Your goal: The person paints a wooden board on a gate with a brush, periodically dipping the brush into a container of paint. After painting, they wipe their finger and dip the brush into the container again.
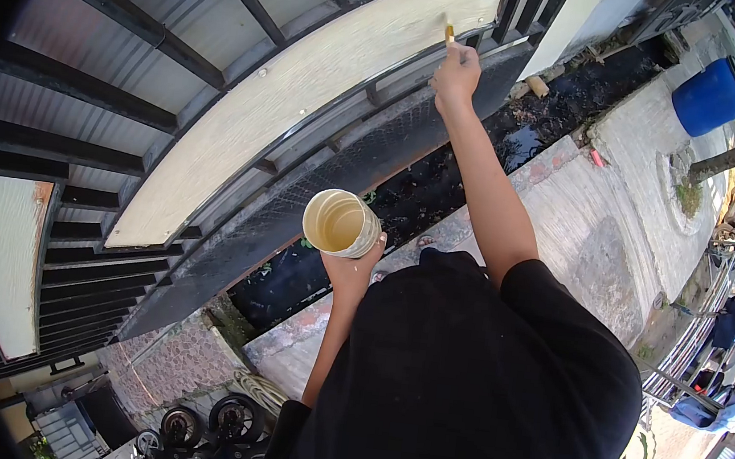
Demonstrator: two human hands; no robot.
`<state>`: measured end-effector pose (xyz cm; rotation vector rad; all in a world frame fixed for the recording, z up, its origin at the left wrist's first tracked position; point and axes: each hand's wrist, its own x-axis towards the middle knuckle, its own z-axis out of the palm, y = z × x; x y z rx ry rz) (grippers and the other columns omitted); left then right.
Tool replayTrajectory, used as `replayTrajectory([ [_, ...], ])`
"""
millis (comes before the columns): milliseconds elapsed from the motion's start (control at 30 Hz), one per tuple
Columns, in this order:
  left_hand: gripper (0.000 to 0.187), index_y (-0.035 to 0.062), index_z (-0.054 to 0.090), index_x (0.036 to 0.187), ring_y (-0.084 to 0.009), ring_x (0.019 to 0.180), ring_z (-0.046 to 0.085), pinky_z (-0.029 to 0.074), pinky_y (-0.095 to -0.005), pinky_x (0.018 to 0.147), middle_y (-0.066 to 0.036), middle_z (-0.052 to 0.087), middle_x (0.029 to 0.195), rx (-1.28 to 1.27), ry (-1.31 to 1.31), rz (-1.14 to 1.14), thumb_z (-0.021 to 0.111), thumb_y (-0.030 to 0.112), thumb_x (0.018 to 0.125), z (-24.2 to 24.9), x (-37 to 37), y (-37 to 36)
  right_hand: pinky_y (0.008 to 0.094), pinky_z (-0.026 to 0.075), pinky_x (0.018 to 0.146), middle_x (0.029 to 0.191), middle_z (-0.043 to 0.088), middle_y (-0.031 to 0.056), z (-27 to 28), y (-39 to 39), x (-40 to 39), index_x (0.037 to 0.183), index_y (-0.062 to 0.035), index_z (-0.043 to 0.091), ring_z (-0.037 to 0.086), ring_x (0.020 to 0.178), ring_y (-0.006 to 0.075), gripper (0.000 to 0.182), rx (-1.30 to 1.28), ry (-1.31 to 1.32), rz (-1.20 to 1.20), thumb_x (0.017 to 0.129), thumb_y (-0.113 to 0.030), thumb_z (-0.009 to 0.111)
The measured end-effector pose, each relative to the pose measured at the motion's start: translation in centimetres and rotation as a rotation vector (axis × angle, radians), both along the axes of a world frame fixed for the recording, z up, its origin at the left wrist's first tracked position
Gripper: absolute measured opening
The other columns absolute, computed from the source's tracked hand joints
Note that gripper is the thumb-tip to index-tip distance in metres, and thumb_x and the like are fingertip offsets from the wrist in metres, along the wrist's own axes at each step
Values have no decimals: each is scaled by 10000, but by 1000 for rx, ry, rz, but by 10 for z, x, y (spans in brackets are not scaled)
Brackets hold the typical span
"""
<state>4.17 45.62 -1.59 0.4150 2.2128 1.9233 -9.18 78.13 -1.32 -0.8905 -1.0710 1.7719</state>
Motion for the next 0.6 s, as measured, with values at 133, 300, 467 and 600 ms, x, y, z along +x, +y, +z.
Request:
replayTrajectory([
  [133, 482, -15, 659, 1209, -184, 1048, 710, 549, -356, 981, -97, 731, 1143, 8, -13, -16, 907, 34, 799, -3, -3, 2, 278, 230, 405, 627, 406, -52, 25, -77, 22, 1104, -82, 606, 363, 449, 50, 130, -34, -75, 681, 1098, -209, 634],
  [300, 444, -17, 674, 1209, -182, 1049, 711, 535, -360, 1010, -89, 739, 1126, 15, -5, 1, 873, 19, 814, 2, -2, 2, 322, 357, 437, 684, 552, 32, 20, -3, 15, 1102, -17, 641, 473, 493, 115, 191, -7, -41, 112, 1088, -203, 604],
  [467, 445, -15, 672, 1211, -177, 1049, 709, 536, -360, 1006, -85, 738, 1121, 70, 6, -5, 873, 21, 815, 6, -1, 10, 274, 230, 403, 641, 418, -40, 18, -49, 1, 1158, -71, 617, 365, 451, 58, 131, 61, -159, 495, 1092, -183, 630],
  [600, 415, -19, 685, 1188, -174, 1039, 712, 537, -356, 997, -84, 744, 1112, 54, 7, -11, 872, 22, 820, 0, -7, 11, 264, 233, 415, 653, 408, -42, 34, -48, 35, 1143, -86, 596, 355, 459, 58, 114, -139, -112, 657, 1097, -188, 619],
])
